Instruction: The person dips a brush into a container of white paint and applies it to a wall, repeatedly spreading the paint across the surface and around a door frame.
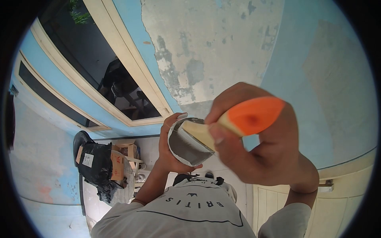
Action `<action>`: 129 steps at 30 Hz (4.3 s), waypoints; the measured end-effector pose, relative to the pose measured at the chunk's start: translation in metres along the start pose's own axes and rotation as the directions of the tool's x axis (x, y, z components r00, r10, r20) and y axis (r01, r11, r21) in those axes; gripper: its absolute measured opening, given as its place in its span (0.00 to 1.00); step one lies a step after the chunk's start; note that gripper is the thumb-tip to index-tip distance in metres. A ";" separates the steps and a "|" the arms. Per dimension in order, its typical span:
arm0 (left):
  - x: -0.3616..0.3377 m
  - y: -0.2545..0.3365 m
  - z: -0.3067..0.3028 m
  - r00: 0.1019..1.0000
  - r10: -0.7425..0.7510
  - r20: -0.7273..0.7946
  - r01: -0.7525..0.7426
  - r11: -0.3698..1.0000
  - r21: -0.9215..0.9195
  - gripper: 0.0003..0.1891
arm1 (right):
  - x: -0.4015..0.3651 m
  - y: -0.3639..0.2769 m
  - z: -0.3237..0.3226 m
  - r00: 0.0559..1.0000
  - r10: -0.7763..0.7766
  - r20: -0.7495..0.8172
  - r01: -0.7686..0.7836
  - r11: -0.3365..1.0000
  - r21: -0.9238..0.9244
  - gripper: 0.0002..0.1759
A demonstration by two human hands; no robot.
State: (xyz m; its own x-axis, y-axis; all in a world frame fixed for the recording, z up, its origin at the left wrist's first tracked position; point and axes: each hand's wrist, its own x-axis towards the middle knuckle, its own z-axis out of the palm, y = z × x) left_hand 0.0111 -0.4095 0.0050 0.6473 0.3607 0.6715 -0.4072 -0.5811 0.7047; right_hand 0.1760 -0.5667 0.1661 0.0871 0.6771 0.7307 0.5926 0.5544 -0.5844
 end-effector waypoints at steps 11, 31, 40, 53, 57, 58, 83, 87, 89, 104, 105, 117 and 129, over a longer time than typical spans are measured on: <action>-0.001 -0.006 0.002 0.999 -0.014 -0.041 0.013 1.000 -0.026 0.59 | 0.023 -0.012 0.007 0.968 0.096 0.232 -0.030 0.962 -0.272 0.06; 0.008 -0.015 -0.013 0.975 -0.162 -0.150 0.110 0.945 -0.307 0.55 | -0.012 0.096 0.005 0.731 0.623 -0.278 -0.149 0.543 0.827 0.15; 0.013 -0.038 -0.042 0.967 -0.167 -0.191 0.115 0.959 -0.259 0.55 | 0.011 0.131 0.036 0.672 0.699 -0.245 -0.017 0.345 0.938 0.11; 0.021 -0.104 -0.177 0.925 -0.221 -0.309 0.151 0.960 -0.234 0.55 | 0.252 0.132 0.096 0.930 -0.287 -0.231 0.275 0.958 -0.081 0.11; 0.023 -0.117 -0.227 0.910 -0.218 -0.353 0.140 0.963 -0.232 0.56 | 0.305 0.132 0.114 0.955 -0.278 0.102 0.294 0.842 -0.452 0.11; 0.025 -0.117 -0.237 0.901 -0.207 -0.382 0.110 0.959 -0.261 0.56 | 0.316 0.131 0.117 0.969 -0.187 0.162 0.242 0.851 -0.466 0.12; 0.056 -0.179 -0.318 0.886 -0.202 -0.418 0.061 0.943 -0.328 0.54 | 0.357 0.169 0.145 0.909 0.028 0.416 0.306 0.630 -0.713 0.14; 0.059 -0.184 -0.317 0.874 -0.202 -0.442 0.062 0.948 -0.311 0.54 | 0.433 0.109 0.116 0.777 -0.478 0.410 0.583 0.303 -0.754 0.15; 0.059 -0.188 -0.317 0.872 -0.202 -0.446 0.062 0.949 -0.308 0.54 | 0.445 0.103 0.115 0.718 -0.546 0.431 0.566 0.098 -0.819 0.15; 0.041 -0.186 -0.338 0.837 -0.242 -0.490 0.137 0.961 -0.241 0.57 | 0.311 0.226 0.188 0.875 0.003 0.484 0.382 0.609 -0.695 0.08; 0.041 -0.188 -0.338 0.834 -0.242 -0.496 0.139 0.962 -0.236 0.57 | 0.336 0.198 0.178 0.897 -0.092 0.432 0.399 0.588 -0.704 0.08; 0.034 -0.186 -0.331 0.834 -0.260 -0.486 0.151 0.956 -0.252 0.58 | 0.269 0.233 0.195 0.884 -0.124 0.451 0.462 0.386 -0.798 0.18; 0.034 -0.190 -0.333 0.842 -0.247 -0.480 0.154 0.962 -0.225 0.61 | 0.332 0.185 0.153 0.889 -0.363 0.280 0.426 0.431 -0.795 0.10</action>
State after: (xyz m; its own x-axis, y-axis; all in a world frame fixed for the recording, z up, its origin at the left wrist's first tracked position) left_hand -0.1038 -0.0440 -0.0293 0.3361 0.7974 0.5011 -0.4365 -0.3396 0.8332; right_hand 0.1920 -0.1655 0.2464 -0.3617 0.5361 0.7627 0.9294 0.1432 0.3401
